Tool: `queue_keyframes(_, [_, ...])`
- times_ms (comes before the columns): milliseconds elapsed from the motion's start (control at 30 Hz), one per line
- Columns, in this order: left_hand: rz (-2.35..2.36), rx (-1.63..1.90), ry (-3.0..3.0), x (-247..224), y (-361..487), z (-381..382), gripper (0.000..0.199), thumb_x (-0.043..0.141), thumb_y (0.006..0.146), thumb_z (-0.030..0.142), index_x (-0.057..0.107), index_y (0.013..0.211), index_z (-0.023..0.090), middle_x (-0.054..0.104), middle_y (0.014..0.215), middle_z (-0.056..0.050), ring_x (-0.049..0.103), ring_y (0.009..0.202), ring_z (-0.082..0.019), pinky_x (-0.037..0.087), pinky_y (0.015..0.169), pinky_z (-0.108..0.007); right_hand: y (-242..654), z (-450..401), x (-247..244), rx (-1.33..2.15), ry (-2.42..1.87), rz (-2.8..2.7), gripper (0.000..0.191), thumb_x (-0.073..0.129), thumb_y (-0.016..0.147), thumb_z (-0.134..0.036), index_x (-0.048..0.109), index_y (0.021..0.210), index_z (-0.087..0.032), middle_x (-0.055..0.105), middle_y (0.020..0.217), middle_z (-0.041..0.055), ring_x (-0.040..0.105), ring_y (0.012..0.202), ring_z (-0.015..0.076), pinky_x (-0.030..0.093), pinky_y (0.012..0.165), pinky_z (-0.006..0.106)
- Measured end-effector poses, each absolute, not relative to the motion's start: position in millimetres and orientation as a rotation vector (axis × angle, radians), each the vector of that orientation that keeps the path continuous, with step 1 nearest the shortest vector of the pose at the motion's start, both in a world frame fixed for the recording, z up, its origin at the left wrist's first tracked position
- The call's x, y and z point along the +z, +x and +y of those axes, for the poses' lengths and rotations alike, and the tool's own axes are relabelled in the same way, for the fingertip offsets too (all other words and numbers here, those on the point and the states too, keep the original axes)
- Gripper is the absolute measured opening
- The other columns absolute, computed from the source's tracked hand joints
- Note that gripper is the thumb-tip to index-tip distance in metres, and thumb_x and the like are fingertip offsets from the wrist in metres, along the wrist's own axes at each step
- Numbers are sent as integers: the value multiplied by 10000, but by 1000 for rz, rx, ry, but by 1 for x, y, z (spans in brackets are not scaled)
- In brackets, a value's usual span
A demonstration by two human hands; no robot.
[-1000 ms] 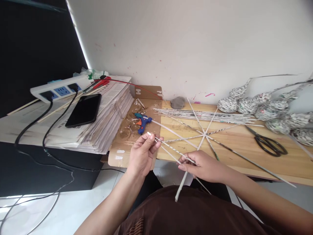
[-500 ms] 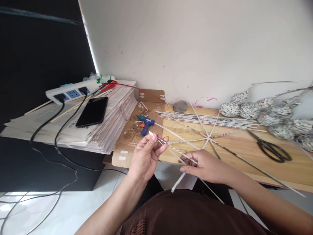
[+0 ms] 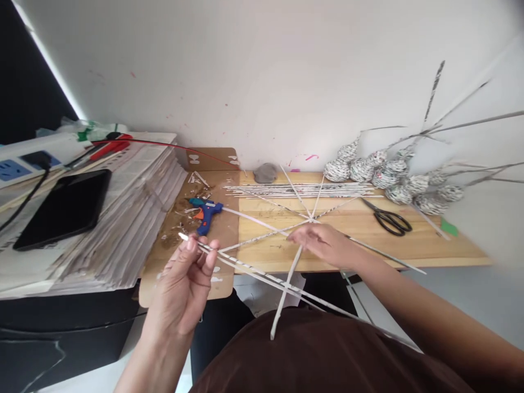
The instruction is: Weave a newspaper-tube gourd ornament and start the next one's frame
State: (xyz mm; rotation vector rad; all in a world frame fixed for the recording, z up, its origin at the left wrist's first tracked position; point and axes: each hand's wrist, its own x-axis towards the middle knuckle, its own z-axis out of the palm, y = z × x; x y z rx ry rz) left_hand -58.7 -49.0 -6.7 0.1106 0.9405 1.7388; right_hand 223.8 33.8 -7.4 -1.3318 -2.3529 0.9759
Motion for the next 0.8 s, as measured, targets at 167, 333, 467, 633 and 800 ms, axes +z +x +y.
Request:
queue_keyframes(167, [978,1711,83,-8,-59,-52,209,537,886,19,698,822,135,732,754,-19,764,716,-158,623,597,-166,246,68,-31,137,-1849,-2329,365,568,904,-342,662,1195,-143,697,1061,147,632,964,265,429,880,355])
queue_keyframes(333, [1023,1690,81,-14,-56,-52,152,605,853,36,700,811,148,734,736,-12,764,713,-160,623,609,-163,257,86,-33,77,-1989,-2257,406,581,872,-506,692,1125,-210,722,1006,120,600,1031,325,392,927,432])
queue_keyframes(467, [1033,1675,108,-14,-54,-52,143,612,843,32,693,803,142,729,750,-7,767,741,-163,629,635,-173,258,103,-24,75,-2223,-2083,526,544,838,-635,727,1062,-196,719,1070,157,542,1137,405,378,907,496])
queue_keyframes(633, [1051,1664,88,-15,-51,-52,198,549,870,14,694,815,137,729,754,-14,766,735,-164,631,616,-180,253,120,-27,127,-2266,-2054,412,572,825,-572,786,846,-220,732,1011,152,544,1160,401,368,909,481])
queue_keyframes(800, [1046,1663,120,-18,-53,-54,139,613,842,34,698,836,143,733,769,-15,768,767,-166,634,650,-182,249,118,-37,135,-2314,-1952,315,529,861,-422,783,887,-239,746,971,122,582,1122,355,376,899,456])
